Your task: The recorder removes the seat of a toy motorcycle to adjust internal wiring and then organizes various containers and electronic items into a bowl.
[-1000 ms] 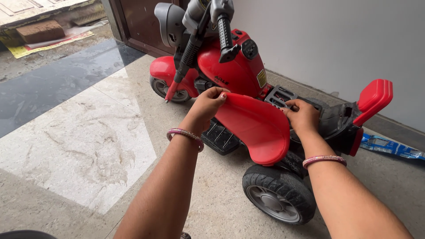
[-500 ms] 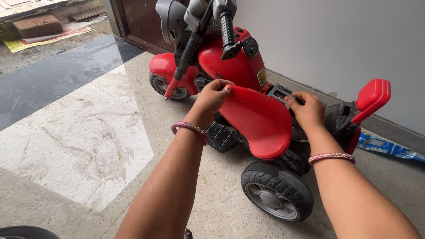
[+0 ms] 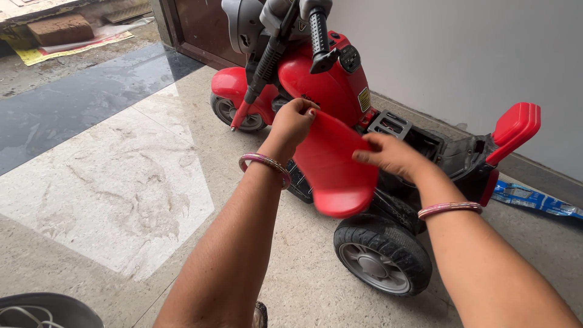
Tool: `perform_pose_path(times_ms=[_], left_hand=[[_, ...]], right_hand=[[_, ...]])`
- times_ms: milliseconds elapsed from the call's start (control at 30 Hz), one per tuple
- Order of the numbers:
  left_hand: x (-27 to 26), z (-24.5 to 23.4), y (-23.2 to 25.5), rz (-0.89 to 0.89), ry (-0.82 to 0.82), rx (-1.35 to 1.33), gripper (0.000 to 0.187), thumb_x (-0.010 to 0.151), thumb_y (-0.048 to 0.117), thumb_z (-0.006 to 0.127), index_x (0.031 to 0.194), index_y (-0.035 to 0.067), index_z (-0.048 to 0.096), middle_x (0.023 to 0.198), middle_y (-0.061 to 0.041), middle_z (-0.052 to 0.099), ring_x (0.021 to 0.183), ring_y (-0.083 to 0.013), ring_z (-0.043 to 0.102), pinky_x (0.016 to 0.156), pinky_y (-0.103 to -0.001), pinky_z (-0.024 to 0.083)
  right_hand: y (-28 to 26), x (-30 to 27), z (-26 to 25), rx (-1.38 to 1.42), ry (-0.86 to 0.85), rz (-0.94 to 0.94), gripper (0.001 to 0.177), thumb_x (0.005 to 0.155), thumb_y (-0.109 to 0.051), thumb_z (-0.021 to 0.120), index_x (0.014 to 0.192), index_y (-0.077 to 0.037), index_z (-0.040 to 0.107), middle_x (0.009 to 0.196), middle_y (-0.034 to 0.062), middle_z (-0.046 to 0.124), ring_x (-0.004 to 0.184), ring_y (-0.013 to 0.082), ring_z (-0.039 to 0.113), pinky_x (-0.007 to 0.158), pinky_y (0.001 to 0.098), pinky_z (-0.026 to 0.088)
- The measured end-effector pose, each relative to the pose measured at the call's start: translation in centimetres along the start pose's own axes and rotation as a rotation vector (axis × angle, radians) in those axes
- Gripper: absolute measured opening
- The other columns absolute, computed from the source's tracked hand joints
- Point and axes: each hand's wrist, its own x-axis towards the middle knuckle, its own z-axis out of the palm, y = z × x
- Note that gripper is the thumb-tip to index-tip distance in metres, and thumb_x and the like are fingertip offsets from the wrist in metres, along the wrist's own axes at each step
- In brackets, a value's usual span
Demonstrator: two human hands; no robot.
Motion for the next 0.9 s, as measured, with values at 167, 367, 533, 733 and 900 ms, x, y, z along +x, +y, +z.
perform_pose_path(times_ms=[167,367,533,733,900], left_hand=[[-1.5,1.2,0.3,0.123,0.0,0.636,0.015,0.097,0.021,0.063,0.106,0.02,0.075,0.11,-0.006,0.074,0.104,-0.0248,0.07,0.091,-0.039,0.054],[-3.9,4.3,-1.2,0.123,-0.156,1.024,0.023,0.09,0.014,0.061,0.099,0.027,0.079,0.114,-0.003,0.073,0.119,-0.0288,0.062,0.109,-0.064,0.037],[-4.6,7.2,-4.2,0.204,-0.237,1.111,0.023,0.094,0.013,0.06,0.103,0.022,0.078,0.119,-0.008,0.071,0.123,-0.032,0.06,0.115,-0.068,0.031],[-6.3,10.0,-5.0,0.26,-0.292,1.168,0.028,0.09,0.01,0.062,0.112,0.02,0.076,0.123,-0.003,0.069,0.127,-0.0269,0.057,0.12,-0.068,0.021],[-6.5,11.1,-7.2,0.352,-0.29,1.188,0.031,0.092,0.009,0.061,0.121,0.016,0.069,0.12,-0.003,0.069,0.128,-0.029,0.054,0.118,-0.07,0.019]], right_hand=[[-0.3,0.1,1.6,-0.429,-0.156,0.105,0.062,0.078,-0.038,0.085,0.132,-0.015,0.065,0.132,0.008,0.07,0.123,0.0212,0.065,0.105,0.0369,0.05],[1.3,1.0,1.9,-0.572,-0.138,0.135,0.056,0.076,-0.024,0.086,0.129,-0.019,0.07,0.132,0.0056,0.071,0.126,0.0206,0.065,0.106,0.0384,0.052],[1.5,0.4,1.4,-0.594,-0.121,0.15,0.053,0.078,-0.023,0.086,0.129,-0.018,0.069,0.131,0.0063,0.071,0.125,0.0204,0.065,0.105,0.0381,0.052],[2.2,0.6,0.7,-0.461,-0.089,0.109,0.046,0.077,-0.018,0.086,0.12,-0.013,0.073,0.116,0.0058,0.078,0.111,0.0183,0.072,0.097,0.0355,0.055],[2.7,0.2,-0.5,-0.372,0.095,0.078,0.031,0.078,-0.013,0.083,0.109,-0.012,0.078,0.102,0.0047,0.08,0.097,0.0168,0.074,0.089,0.0341,0.058]])
